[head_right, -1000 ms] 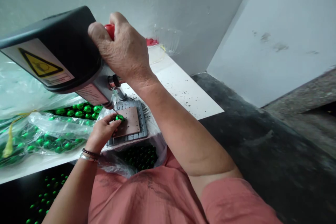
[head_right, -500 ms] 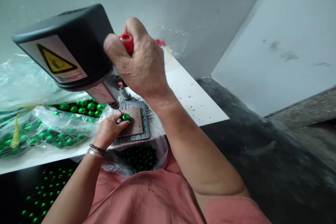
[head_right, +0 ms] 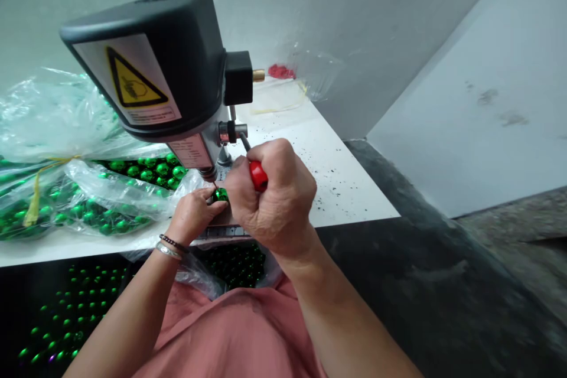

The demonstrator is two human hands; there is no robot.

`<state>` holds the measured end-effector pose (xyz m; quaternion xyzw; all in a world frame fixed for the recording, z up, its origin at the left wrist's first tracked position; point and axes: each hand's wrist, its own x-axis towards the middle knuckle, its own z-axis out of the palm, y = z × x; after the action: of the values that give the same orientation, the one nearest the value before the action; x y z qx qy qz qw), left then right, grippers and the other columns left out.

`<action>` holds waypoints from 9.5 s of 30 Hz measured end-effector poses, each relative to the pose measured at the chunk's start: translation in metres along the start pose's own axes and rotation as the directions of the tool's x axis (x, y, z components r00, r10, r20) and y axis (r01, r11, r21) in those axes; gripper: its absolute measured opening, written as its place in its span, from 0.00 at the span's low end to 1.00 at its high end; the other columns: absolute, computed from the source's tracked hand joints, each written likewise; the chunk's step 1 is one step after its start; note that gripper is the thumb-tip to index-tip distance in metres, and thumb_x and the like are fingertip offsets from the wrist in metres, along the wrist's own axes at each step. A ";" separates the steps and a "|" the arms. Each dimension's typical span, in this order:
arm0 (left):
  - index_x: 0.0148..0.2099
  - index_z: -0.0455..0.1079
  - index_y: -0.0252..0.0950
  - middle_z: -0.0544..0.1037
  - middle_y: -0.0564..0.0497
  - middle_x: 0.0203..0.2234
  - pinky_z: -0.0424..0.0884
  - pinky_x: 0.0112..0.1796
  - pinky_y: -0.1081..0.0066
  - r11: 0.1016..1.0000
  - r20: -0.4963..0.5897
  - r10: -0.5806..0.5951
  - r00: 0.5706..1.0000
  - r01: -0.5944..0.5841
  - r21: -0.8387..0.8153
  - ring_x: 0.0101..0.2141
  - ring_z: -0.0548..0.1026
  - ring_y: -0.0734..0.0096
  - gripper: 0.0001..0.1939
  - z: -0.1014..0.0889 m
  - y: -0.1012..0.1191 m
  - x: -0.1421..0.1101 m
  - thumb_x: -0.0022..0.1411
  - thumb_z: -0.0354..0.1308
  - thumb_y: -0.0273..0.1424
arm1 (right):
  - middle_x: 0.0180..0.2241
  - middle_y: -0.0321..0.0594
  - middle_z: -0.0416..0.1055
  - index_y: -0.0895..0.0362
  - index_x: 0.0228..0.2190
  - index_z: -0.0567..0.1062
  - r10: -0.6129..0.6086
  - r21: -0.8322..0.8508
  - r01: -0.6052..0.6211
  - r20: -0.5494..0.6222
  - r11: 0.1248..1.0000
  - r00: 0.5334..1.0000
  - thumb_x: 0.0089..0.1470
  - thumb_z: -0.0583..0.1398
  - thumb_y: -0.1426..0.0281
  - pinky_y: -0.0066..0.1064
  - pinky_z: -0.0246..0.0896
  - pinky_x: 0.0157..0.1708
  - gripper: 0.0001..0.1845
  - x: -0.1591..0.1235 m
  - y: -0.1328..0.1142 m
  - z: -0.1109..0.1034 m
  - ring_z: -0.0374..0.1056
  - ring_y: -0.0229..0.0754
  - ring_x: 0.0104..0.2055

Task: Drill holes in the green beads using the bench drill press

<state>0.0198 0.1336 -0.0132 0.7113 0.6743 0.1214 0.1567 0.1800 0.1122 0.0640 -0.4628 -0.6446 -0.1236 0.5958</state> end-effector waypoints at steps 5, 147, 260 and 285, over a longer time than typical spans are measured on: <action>0.48 0.71 0.39 0.77 0.45 0.41 0.65 0.40 0.68 1.000 -0.012 0.000 1.000 0.000 0.005 0.42 0.73 0.59 0.18 0.002 -0.001 0.000 0.57 0.54 0.39 | 0.20 0.31 0.60 0.54 0.27 0.62 0.001 0.005 -0.001 -0.102 1.000 0.995 0.49 0.55 0.73 0.25 0.57 0.24 0.04 -0.010 0.002 0.009 0.57 0.30 0.23; 0.53 0.68 0.31 0.70 0.35 0.47 0.64 0.50 0.60 0.992 -0.266 0.030 0.964 0.003 0.123 0.49 0.68 0.53 0.25 -0.029 -0.087 0.051 0.56 0.54 0.39 | 0.17 0.26 0.54 0.55 0.24 0.60 0.271 0.311 -0.256 -0.004 0.915 0.963 0.50 0.57 0.63 0.21 0.51 0.18 0.11 0.047 -0.007 0.016 0.50 0.25 0.18; 0.48 0.73 0.39 0.77 0.49 0.43 0.67 0.46 0.69 0.911 0.135 0.227 0.965 -0.161 -0.381 0.43 0.73 0.65 0.23 -0.014 -0.029 -0.017 0.48 0.64 0.37 | 0.24 0.32 0.61 0.56 0.24 0.60 0.165 0.172 -0.155 -0.046 0.973 0.985 0.53 0.54 0.67 0.27 0.63 0.32 0.09 0.061 -0.003 0.021 0.66 0.32 0.33; 0.50 0.69 0.37 0.75 0.44 0.45 0.66 0.49 0.61 0.971 -0.344 0.165 0.925 -0.213 -0.106 0.46 0.71 0.60 0.17 0.030 -0.031 -0.014 0.58 0.56 0.34 | 0.21 0.26 0.55 0.56 0.27 0.59 0.190 0.339 -0.182 0.011 0.923 0.982 0.54 0.54 0.63 0.18 0.55 0.23 0.11 0.044 0.000 0.018 0.56 0.22 0.21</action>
<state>0.0014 0.1195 -0.0522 0.7295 0.6090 0.3015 0.0782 0.1741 0.1453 0.0983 -0.4113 -0.6029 0.0409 0.6824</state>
